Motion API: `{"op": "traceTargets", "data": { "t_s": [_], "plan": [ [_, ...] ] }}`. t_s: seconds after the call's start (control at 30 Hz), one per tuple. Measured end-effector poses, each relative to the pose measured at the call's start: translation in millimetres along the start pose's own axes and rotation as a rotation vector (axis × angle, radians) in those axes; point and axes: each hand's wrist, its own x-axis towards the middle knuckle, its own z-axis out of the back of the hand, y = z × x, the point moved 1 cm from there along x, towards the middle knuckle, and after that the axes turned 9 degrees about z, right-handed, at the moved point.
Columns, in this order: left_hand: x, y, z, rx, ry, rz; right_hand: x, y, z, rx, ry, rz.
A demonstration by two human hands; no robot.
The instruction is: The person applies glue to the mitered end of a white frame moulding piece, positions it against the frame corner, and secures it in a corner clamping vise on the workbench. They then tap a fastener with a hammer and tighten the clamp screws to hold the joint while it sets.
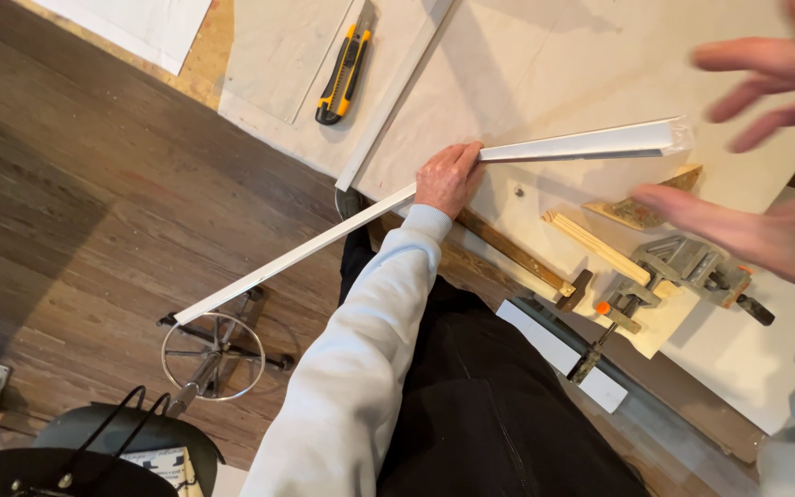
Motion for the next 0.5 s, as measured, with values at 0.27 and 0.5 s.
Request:
{"op": "traceTargets", "data": {
  "t_s": [0.27, 0.5],
  "plan": [
    [-1.6, -5.9, 24.6, 0.005, 0.061, 0.016, 37.8, 34.8, -8.1, 0.108, -0.085, -0.05],
    [-80.0, 48.8, 173.5, 0.329, 0.136, 0.126, 33.3, 37.4, -9.3, 0.135, -0.146, -0.098]
  ]
}}
